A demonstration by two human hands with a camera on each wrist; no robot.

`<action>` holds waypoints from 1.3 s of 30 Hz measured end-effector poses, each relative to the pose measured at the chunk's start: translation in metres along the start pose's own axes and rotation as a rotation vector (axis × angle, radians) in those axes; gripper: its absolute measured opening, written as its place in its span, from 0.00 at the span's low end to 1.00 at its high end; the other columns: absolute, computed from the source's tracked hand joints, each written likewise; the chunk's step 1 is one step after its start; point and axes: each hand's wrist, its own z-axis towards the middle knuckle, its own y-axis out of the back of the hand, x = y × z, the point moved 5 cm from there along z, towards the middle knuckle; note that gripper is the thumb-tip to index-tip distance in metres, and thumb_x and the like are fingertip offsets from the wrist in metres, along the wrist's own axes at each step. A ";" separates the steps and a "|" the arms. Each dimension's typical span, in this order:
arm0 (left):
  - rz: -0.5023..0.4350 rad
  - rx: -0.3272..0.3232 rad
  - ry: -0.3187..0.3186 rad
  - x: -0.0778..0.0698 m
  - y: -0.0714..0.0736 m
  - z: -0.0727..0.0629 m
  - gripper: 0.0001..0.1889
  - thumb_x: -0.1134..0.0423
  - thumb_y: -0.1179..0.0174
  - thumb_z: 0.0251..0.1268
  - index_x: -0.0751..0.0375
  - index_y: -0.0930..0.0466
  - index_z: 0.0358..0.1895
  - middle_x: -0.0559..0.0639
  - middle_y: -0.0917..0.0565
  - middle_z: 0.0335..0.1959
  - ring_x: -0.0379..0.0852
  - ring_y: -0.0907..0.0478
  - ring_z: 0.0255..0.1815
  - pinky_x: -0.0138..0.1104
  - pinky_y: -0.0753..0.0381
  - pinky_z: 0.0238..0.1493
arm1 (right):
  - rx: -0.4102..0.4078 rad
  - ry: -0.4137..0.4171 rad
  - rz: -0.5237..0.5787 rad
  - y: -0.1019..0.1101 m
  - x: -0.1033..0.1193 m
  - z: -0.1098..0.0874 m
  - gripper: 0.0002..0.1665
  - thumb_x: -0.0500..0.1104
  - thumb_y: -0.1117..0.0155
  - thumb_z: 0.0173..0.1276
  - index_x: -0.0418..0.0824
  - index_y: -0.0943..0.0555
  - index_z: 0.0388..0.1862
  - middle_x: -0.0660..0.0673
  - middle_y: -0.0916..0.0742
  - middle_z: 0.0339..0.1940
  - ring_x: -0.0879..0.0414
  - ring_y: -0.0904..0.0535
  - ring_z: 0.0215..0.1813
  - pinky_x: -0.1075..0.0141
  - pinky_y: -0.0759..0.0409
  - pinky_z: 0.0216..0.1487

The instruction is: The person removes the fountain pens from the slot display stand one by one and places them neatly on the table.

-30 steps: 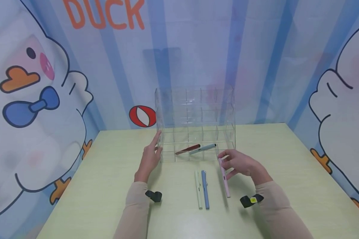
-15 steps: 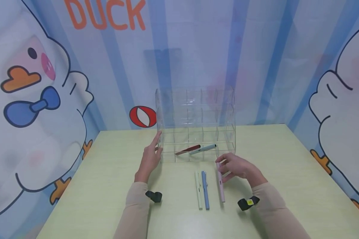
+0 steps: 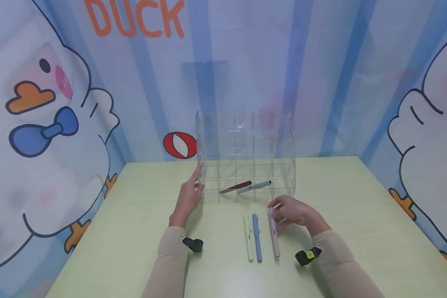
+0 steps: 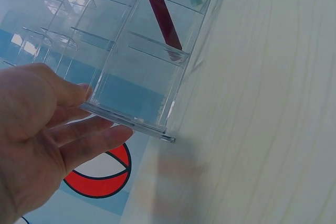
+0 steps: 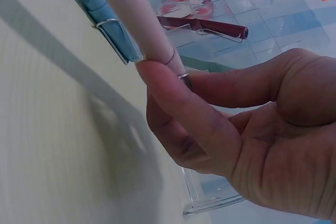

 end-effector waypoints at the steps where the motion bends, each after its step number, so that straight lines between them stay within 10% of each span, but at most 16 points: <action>1: 0.000 0.000 -0.006 -0.001 0.000 0.000 0.39 0.73 0.44 0.72 0.42 0.47 0.80 0.65 0.32 0.72 0.64 0.22 0.61 0.52 0.20 0.58 | -0.005 -0.002 0.000 0.000 -0.001 0.000 0.23 0.25 0.46 0.70 0.22 0.32 0.63 0.32 0.23 0.48 0.45 0.21 0.44 0.54 0.12 0.39; 39: 0.001 0.001 0.000 -0.001 -0.001 0.001 0.39 0.73 0.43 0.72 0.41 0.47 0.80 0.64 0.32 0.73 0.64 0.22 0.60 0.51 0.19 0.56 | -0.179 0.021 -0.222 -0.027 0.001 0.009 0.19 0.24 0.39 0.63 0.22 0.25 0.53 0.33 0.20 0.43 0.48 0.16 0.34 0.61 0.12 0.32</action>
